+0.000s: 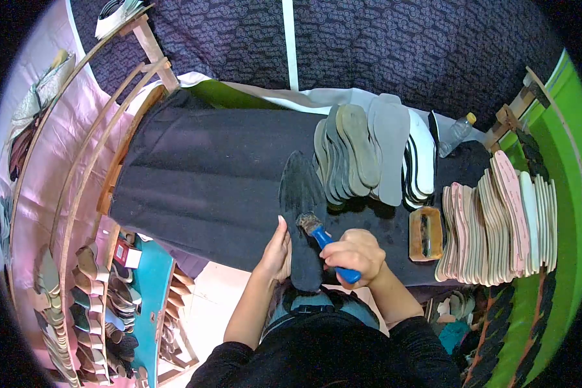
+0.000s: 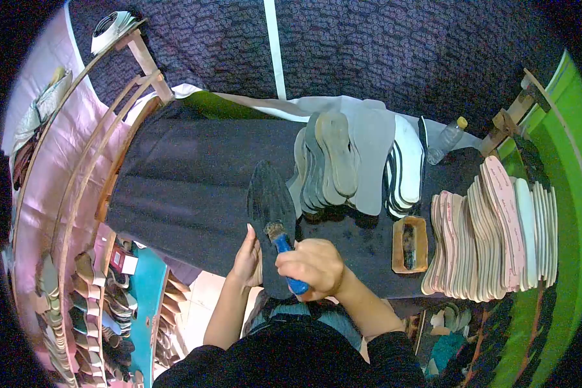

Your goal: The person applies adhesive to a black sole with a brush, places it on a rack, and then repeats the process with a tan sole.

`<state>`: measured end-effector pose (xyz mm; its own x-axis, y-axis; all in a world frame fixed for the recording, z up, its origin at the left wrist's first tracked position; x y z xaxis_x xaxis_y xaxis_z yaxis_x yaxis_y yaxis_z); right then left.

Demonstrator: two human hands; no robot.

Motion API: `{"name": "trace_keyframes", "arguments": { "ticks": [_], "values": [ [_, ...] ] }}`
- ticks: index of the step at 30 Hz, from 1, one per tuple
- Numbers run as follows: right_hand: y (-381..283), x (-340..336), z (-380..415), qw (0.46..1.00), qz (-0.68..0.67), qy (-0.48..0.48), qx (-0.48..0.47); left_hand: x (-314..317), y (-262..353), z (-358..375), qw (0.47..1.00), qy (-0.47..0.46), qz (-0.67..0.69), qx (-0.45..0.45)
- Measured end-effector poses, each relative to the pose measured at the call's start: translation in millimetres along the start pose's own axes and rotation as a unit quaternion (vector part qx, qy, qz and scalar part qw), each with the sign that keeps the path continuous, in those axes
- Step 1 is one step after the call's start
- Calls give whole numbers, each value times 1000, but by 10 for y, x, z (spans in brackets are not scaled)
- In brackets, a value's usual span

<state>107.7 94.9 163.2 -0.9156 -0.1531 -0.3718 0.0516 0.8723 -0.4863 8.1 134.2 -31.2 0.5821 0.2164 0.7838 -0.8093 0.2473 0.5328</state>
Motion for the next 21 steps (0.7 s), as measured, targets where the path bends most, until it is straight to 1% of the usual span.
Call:
{"name": "trace_keyframes", "arguments": {
  "ticks": [2,3,4,6,7,8,10,11,12,14,15,16,17,18,19,20,21],
  "values": [
    [79,-141,-52,997,9,67,27,250,36,110,991,-118,-64,-7],
    [143,-200,-103,996,-7,89,25,300,-29,145,987,-150,-39,-46],
    [164,-243,-185,994,-6,110,17,296,-45,134,987,-151,-41,-48],
    [197,-268,-311,991,6,132,-5,384,-53,128,979,-197,-33,-42],
    [199,-232,-299,992,5,129,-15,396,-50,127,978,-201,-26,-44],
    [173,-174,-267,994,27,102,-14,418,-51,115,978,-203,-26,-44],
    [72,-42,-133,998,18,55,-36,254,47,12,995,-96,-41,9],
    [55,6,-37,999,1,36,-18,298,81,12,994,-105,-34,16],
    [20,72,26,999,-39,-4,-15,333,114,13,993,-114,-28,23],
    [-69,215,117,996,-38,-73,-31,377,132,-5,978,-207,-12,31],
    [-94,225,98,996,-47,-73,-34,393,128,10,978,-206,-11,30],
    [-85,222,86,996,-47,-73,-31,383,127,25,984,-176,-18,27],
    [-27,154,46,998,-51,-43,-11,374,129,38,989,-147,-26,24],
    [33,85,3,998,-54,-13,8,419,132,62,988,-148,-27,22],
    [65,54,-54,998,-53,11,9,448,155,71,991,-128,39,17],
    [60,74,-69,998,-53,12,7,467,183,73,989,-107,105,14],
    [32,92,-76,999,-53,12,-6,494,227,70,987,-107,118,20]
  ]
}}
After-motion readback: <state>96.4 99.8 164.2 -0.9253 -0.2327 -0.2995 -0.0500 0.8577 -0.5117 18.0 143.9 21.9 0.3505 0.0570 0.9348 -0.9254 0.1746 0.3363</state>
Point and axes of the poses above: each hand's wrist, its own z-axis away from the middle knuckle, its own x-axis out of the palm, y = z × x, the point moved 10 cm from there along -z, towards the middle knuckle, and after that the axes turned 12 degrees about x, right-handed, at the moved point
